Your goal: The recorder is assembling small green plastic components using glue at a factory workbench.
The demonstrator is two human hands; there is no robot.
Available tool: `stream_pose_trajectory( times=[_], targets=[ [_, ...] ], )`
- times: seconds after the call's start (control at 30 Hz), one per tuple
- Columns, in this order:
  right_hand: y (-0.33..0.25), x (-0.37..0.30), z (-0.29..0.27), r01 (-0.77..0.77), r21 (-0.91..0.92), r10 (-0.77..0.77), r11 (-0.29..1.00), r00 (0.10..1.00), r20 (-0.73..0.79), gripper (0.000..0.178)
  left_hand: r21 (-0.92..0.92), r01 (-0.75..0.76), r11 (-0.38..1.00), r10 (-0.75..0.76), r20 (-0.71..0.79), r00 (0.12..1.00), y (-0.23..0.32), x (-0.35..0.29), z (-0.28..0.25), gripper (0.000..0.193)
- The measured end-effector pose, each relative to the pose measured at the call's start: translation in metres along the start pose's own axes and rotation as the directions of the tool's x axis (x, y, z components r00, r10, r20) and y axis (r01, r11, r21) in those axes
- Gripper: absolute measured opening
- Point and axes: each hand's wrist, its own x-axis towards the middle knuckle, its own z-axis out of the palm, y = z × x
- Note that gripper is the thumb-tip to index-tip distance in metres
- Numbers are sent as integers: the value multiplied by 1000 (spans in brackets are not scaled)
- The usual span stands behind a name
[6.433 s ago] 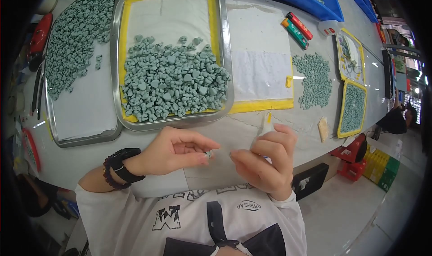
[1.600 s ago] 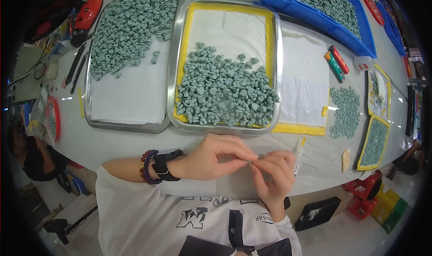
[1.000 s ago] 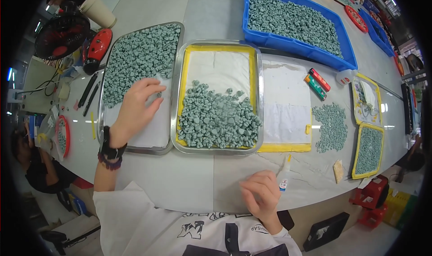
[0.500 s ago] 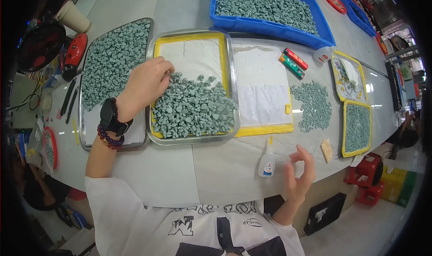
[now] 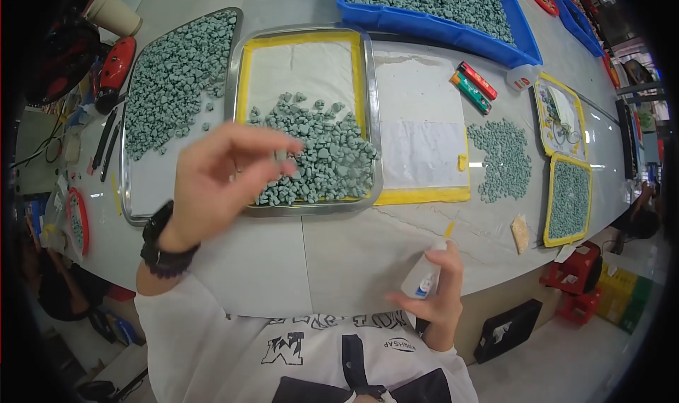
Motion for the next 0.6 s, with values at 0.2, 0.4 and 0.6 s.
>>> stream_pose_trajectory(
  times=[0.2,0.4,0.6],
  targets=[
    [-24,-11,40,146,712,51,687,968,-247,49,-549,582,600,-378,446,811,-41,-63,76,25],
    [-22,9,56,167,612,-28,773,973,-230,52,-204,294,934,-235,270,934,-59,-55,76,28],
    [-20,15,49,32,474,-44,880,999,14,56,-264,447,854,-383,262,886,-55,-56,73,29]
  ],
)
